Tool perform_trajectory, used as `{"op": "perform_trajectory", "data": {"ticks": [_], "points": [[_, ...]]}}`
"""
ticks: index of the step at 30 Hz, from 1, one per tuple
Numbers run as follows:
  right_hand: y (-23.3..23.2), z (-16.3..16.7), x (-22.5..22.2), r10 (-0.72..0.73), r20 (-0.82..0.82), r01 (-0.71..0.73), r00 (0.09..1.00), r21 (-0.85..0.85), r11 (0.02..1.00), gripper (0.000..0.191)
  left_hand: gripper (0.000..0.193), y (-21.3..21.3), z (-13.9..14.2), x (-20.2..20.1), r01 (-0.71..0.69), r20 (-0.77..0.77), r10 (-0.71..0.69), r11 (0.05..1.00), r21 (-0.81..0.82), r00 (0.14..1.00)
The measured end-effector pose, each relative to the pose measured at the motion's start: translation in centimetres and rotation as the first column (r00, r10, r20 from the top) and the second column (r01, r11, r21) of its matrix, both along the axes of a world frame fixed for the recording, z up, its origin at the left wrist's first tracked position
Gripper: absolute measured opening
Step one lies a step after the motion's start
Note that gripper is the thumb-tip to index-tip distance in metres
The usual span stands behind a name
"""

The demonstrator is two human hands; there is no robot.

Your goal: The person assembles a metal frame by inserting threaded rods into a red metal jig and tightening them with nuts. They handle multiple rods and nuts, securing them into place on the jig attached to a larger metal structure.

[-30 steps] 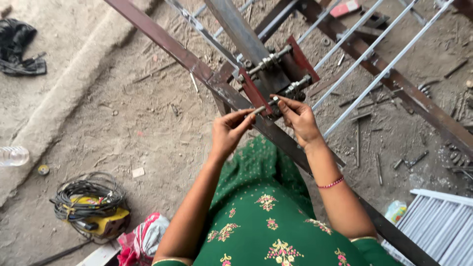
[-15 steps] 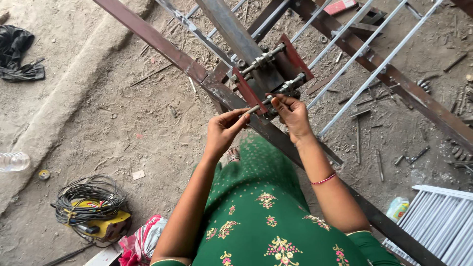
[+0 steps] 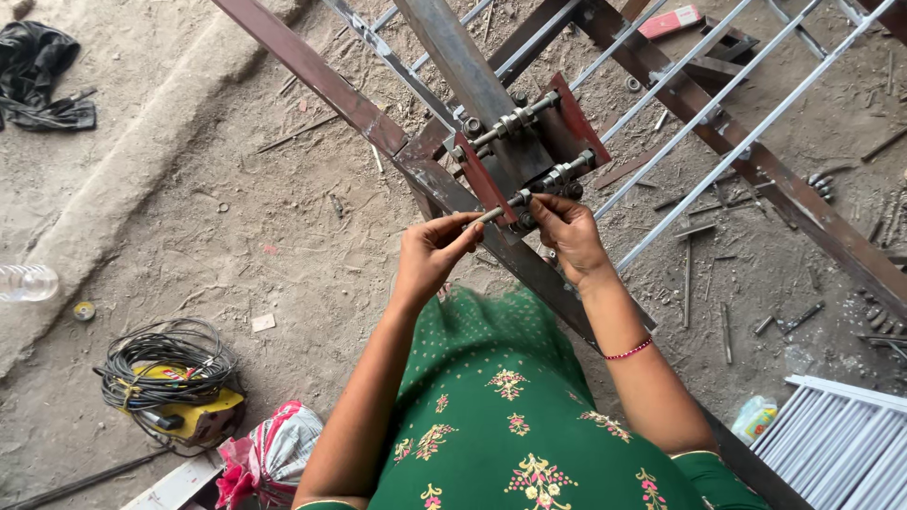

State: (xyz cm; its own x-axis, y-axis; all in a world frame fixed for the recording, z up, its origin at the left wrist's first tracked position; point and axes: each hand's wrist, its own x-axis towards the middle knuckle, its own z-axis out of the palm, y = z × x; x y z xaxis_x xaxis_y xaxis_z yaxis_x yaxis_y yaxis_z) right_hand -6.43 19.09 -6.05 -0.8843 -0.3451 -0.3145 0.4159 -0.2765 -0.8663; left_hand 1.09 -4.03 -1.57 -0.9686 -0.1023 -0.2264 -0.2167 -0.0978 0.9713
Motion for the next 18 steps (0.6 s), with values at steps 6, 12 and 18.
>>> {"op": "perform_trajectory", "data": {"ticks": [6,12,18], "points": [[0.1,-0.2,-0.5,-0.039,0.052,0.037,0.998,0.041,0.998,0.015,0.025,0.0,0.1,-0.1,0.001,0.005,-0.001,1.0,0.005,1.0],[-0.3,1.8,-0.3,0.022,0.054,-0.022,0.998,0.01,1.0,0.029,0.025,0.1,0.1,0.0,0.009,0.004,-0.009,1.0,-0.026,1.0],[-0.8,2.9,0.3,0.073,0.034,-0.071,0.997,-0.065,0.995,0.038,0.025,-0.1,0.4,0.3,0.011,-0.003,-0.011,0.999,-0.031,1.0]]}}
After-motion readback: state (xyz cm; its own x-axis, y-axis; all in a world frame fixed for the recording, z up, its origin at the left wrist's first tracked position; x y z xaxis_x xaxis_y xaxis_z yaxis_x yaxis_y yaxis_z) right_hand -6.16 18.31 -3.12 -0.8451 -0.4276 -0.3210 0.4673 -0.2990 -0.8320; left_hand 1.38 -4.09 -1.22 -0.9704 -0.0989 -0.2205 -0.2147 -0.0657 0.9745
